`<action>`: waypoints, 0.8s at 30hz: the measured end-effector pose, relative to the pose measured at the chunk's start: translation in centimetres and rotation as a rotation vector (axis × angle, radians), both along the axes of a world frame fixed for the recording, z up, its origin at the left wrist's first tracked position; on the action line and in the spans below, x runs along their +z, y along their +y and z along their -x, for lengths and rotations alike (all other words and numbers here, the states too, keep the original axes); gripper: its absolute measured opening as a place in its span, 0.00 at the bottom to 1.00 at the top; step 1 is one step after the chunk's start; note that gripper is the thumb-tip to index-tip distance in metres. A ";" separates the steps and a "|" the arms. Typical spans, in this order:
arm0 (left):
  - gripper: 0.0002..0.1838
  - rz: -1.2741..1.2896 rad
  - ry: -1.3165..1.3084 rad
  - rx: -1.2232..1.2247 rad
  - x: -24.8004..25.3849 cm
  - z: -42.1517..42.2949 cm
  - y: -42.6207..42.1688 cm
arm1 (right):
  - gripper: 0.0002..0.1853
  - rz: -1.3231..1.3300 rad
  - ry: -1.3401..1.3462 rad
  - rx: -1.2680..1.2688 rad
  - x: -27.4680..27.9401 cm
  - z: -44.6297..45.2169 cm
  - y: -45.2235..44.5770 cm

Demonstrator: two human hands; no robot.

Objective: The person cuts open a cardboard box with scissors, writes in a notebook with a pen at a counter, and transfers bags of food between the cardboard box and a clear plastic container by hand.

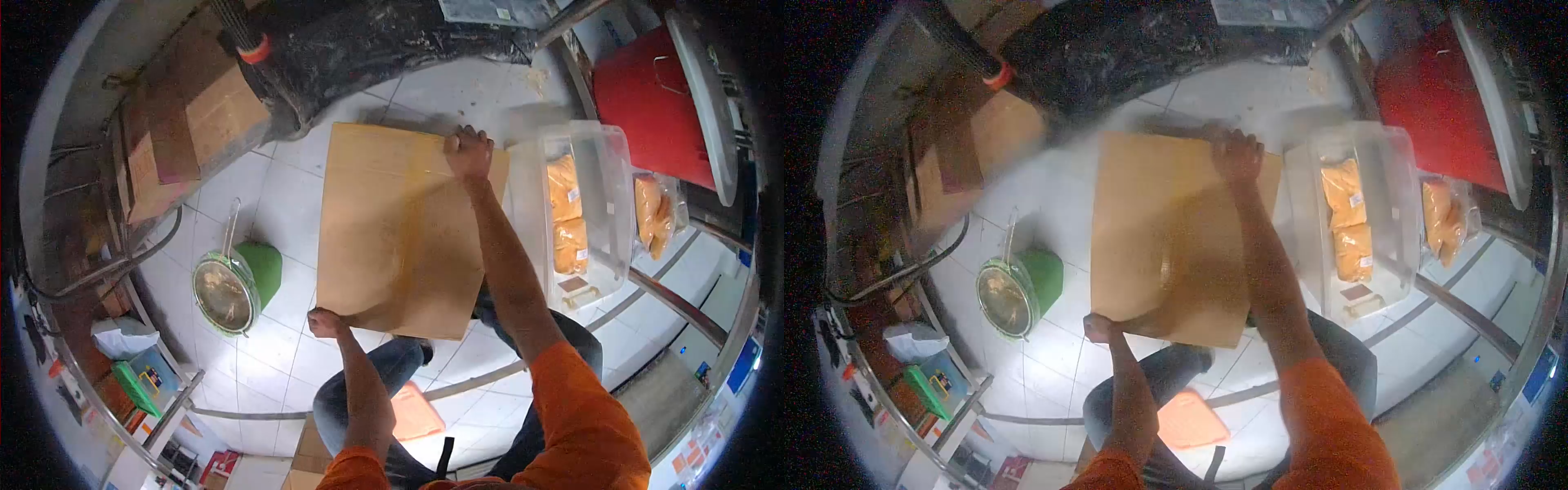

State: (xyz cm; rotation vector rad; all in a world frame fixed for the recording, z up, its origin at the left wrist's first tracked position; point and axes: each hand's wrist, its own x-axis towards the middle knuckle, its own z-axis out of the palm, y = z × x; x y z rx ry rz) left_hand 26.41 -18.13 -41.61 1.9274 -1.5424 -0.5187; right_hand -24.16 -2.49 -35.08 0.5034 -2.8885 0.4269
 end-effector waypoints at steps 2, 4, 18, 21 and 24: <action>0.24 0.001 -0.155 -0.002 1.5 0.7 0.1 | 0.13 0.094 0.006 0.092 0.3 -0.7 1.8; 0.24 -0.004 -0.324 -0.120 2.4 -0.2 -0.5 | 0.12 0.023 0.141 0.099 -1.7 -2.4 4.6; 0.25 -0.543 -0.323 -1.239 29.8 -4.7 1.2 | 0.22 -0.087 -0.704 -0.186 23.7 -22.9 24.8; 0.17 -0.788 -0.090 -1.211 34.1 -11.5 -0.1 | 0.15 0.117 -0.591 -0.078 28.7 -35.0 35.7; 0.13 -0.861 -0.024 -1.232 42.4 -13.4 -0.9 | 0.14 0.141 -0.595 -0.257 35.7 -48.2 45.4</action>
